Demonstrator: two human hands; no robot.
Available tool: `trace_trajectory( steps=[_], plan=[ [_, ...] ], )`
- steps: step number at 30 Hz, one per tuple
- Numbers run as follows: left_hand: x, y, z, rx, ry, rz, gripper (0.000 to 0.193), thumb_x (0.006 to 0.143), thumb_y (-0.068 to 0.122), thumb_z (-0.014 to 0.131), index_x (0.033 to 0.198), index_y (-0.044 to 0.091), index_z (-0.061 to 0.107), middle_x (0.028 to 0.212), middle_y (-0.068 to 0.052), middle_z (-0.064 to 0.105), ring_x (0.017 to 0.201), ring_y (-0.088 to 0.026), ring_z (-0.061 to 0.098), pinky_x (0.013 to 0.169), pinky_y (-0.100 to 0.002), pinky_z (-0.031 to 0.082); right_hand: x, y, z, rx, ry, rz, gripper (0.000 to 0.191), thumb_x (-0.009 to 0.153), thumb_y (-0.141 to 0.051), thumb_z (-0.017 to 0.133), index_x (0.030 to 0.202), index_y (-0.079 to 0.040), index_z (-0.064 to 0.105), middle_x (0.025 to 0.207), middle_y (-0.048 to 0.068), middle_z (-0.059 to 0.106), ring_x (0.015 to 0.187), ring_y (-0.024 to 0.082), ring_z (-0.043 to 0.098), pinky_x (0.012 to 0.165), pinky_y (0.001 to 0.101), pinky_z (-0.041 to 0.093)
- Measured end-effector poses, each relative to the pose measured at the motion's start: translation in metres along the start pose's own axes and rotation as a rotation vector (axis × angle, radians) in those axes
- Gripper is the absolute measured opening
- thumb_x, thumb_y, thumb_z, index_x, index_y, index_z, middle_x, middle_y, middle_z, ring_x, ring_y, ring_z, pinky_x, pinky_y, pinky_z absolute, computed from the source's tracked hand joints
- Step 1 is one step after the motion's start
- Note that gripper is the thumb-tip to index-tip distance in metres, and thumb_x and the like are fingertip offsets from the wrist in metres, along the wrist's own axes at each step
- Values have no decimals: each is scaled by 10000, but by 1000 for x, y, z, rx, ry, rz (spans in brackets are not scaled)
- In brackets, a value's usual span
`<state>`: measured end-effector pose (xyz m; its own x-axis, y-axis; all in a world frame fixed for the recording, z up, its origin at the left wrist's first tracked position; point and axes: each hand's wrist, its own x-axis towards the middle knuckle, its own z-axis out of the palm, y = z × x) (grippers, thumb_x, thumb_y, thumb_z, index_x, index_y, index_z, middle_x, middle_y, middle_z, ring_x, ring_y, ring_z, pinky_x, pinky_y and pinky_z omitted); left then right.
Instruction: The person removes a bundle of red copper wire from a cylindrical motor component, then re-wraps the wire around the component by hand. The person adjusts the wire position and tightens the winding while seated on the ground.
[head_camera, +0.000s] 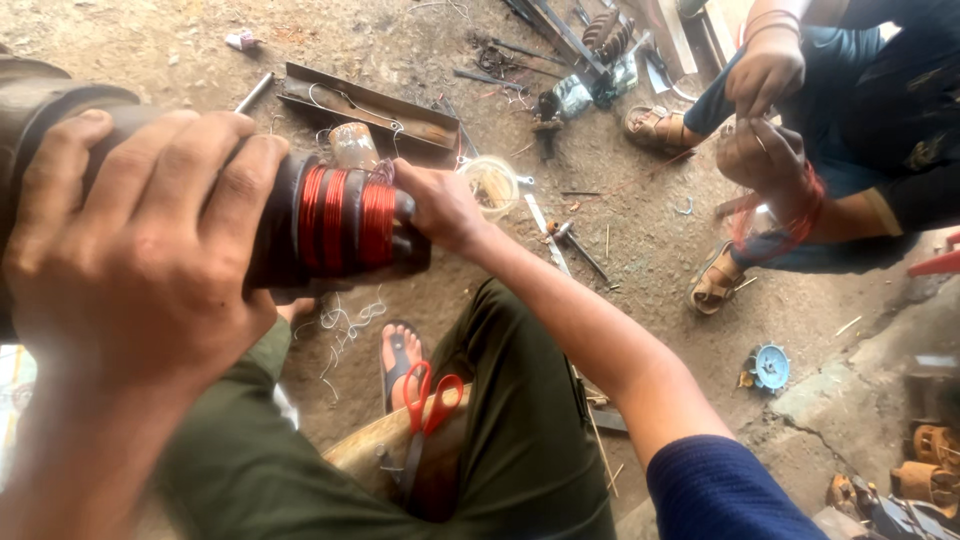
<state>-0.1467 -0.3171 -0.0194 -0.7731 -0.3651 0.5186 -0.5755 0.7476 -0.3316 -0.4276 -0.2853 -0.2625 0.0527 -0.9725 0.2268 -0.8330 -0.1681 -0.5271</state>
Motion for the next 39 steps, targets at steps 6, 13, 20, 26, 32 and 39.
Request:
trace_trajectory(
  steps=[6, 13, 20, 26, 32, 39],
  plan=[
    [-4, 0, 1, -26, -6, -19, 319, 888, 138, 816, 1206, 156, 794, 1209, 5, 765, 1107, -158, 728, 1111, -360, 494, 3, -2, 3, -16, -35, 1, 202, 966, -104, 686, 1092, -87, 530, 854, 96, 717, 711, 285, 718, 627, 431, 576],
    [-1, 1, 3, -75, 29, -30, 316, 924, 146, 773, 1239, 130, 754, 1226, -22, 737, 1122, -166, 707, 1135, -360, 471, 2, -15, -7, 55, 22, -19, 340, 884, -120, 729, 1198, -96, 600, 836, 130, 745, 702, 306, 730, 587, 415, 582],
    [-3, 2, 5, 21, -15, -2, 387, 867, 177, 794, 1249, 192, 735, 1240, 36, 713, 1178, -125, 685, 1150, -350, 424, 0, -2, -3, -39, -27, -27, 415, 903, -156, 727, 1266, -19, 578, 873, 156, 740, 779, 306, 745, 669, 392, 602],
    [-8, 2, 12, -163, 19, -16, 291, 983, 111, 713, 1273, 97, 701, 1257, -36, 696, 1196, -182, 668, 1174, -413, 420, -7, 11, 6, -12, -42, 12, 275, 963, -102, 672, 1230, -36, 650, 922, 130, 750, 782, 262, 754, 717, 353, 615],
    [-7, 1, 11, -168, 22, 5, 229, 1051, 85, 682, 1279, 90, 710, 1253, -46, 702, 1205, -184, 663, 1159, -417, 438, -15, 12, 10, -10, -86, 101, 336, 846, -135, 731, 1173, -79, 678, 915, 74, 746, 777, 240, 731, 701, 345, 585],
    [-8, -1, 11, -164, 43, 40, 206, 1049, 86, 657, 1247, 95, 713, 1234, -42, 704, 1193, -178, 663, 1131, -390, 446, -22, 9, 10, 15, -20, 37, 384, 768, -192, 823, 1107, -117, 659, 883, 97, 725, 791, 295, 716, 706, 381, 567]
  ],
)
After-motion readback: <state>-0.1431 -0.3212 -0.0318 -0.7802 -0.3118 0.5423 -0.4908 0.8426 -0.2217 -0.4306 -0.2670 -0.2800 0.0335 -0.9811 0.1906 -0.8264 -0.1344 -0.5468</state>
